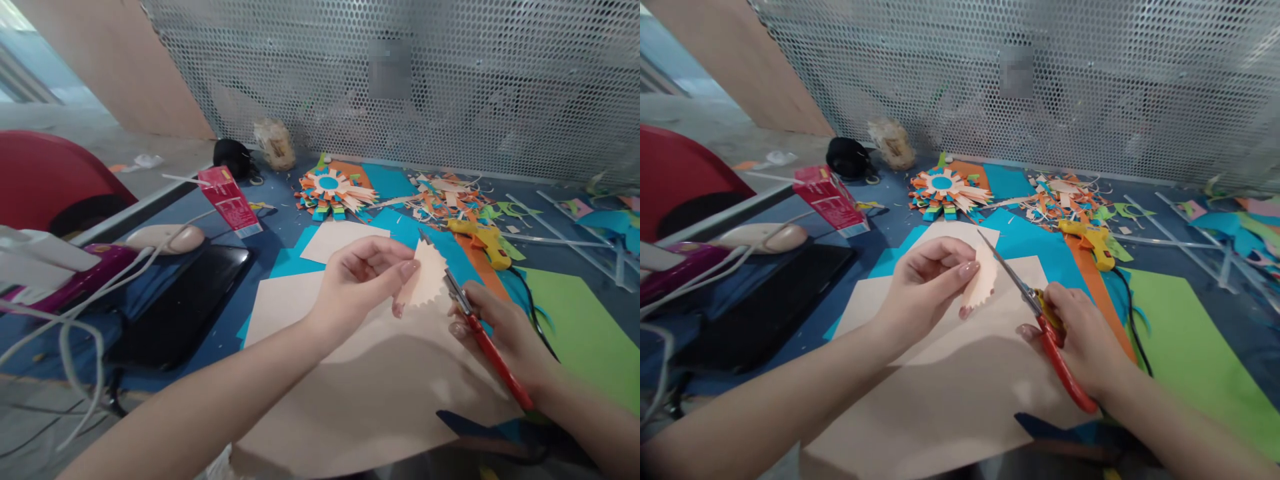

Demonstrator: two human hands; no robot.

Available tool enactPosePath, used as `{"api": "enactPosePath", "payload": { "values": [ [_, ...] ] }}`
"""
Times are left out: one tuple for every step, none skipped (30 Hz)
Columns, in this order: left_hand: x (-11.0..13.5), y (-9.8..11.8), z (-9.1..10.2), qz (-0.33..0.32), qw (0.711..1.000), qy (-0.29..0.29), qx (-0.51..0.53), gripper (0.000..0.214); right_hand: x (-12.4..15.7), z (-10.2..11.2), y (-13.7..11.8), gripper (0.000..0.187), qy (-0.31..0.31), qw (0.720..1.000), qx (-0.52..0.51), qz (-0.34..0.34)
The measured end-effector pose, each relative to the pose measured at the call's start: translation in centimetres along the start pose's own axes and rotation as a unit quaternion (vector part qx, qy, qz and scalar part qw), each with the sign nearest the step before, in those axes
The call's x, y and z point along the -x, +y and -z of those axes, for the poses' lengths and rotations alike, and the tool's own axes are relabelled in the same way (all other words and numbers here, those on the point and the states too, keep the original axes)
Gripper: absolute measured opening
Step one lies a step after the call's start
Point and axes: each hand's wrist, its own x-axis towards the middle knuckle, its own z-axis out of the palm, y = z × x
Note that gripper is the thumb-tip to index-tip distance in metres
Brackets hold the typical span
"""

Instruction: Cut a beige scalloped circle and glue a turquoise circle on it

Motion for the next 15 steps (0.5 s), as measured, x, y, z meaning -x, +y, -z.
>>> {"api": "enactPosePath", "payload": {
  "values": [
    [-0.1,0.0,0.1,-0.011,1.0,0.005,-0.004,0.005,-0.1,0.1,-0.1,0.027,0.004,1.0,-0.002,-0.008],
    [-0.3,-0.1,0.2,-0.023,1.0,0.011,-0.011,0.006,-0.2,0.2,-0.3,0.028,0.011,1.0,0.0,-0.018],
    [-0.4,-0.1,0.3,-0.036,0.999,0.018,-0.02,0.008,-0.4,0.4,-0.4,0.029,0.021,0.999,0.008,-0.03],
    [-0.5,-0.1,0.4,-0.046,0.998,0.027,-0.03,0.009,-0.6,0.5,-0.7,0.031,0.034,0.998,0.02,-0.04],
    [-0.7,-0.1,0.5,-0.052,0.997,0.038,-0.041,0.01,-0.8,0.7,-0.8,0.033,0.049,0.997,0.036,-0.048],
    [-0.8,-0.1,0.5,-0.057,0.996,0.052,-0.051,0.012,-1.1,0.8,-1.0,0.035,0.066,0.995,0.054,-0.055],
    [-0.9,-0.1,0.6,-0.06,0.994,0.068,-0.061,0.014,-1.4,0.9,-1.0,0.037,0.082,0.992,0.075,-0.06],
    [-1.1,-0.2,0.6,-0.062,0.992,0.086,-0.069,0.017,-1.7,0.9,-1.0,0.038,0.095,0.989,0.096,-0.065],
    [-1.2,-0.2,0.7,-0.061,0.99,0.102,-0.077,0.02,-2.0,0.9,-0.8,0.038,0.105,0.985,0.117,-0.073],
    [-1.3,-0.2,0.8,-0.061,0.988,0.115,-0.084,0.023,-2.3,0.7,-0.5,0.038,0.11,0.981,0.139,-0.081],
    [-1.5,-0.3,0.8,-0.06,0.986,0.125,-0.088,0.024,-2.5,0.5,-0.2,0.036,0.109,0.977,0.16,-0.09],
    [-1.6,-0.4,0.9,-0.057,0.985,0.131,-0.092,0.026,-2.6,0.3,0.1,0.035,0.109,0.973,0.179,-0.095],
    [-1.7,-0.5,1.1,-0.052,0.985,0.133,-0.095,0.028,-2.7,0.0,0.5,0.036,0.105,0.971,0.189,-0.097],
    [-1.8,-0.6,1.2,-0.048,0.985,0.135,-0.097,0.029,-2.8,-0.3,0.8,0.036,0.103,0.973,0.186,-0.094],
    [-1.9,-0.7,1.3,-0.044,0.985,0.135,-0.099,0.031,-2.7,-0.6,1.1,0.037,0.104,0.976,0.174,-0.084]
  ]
}}
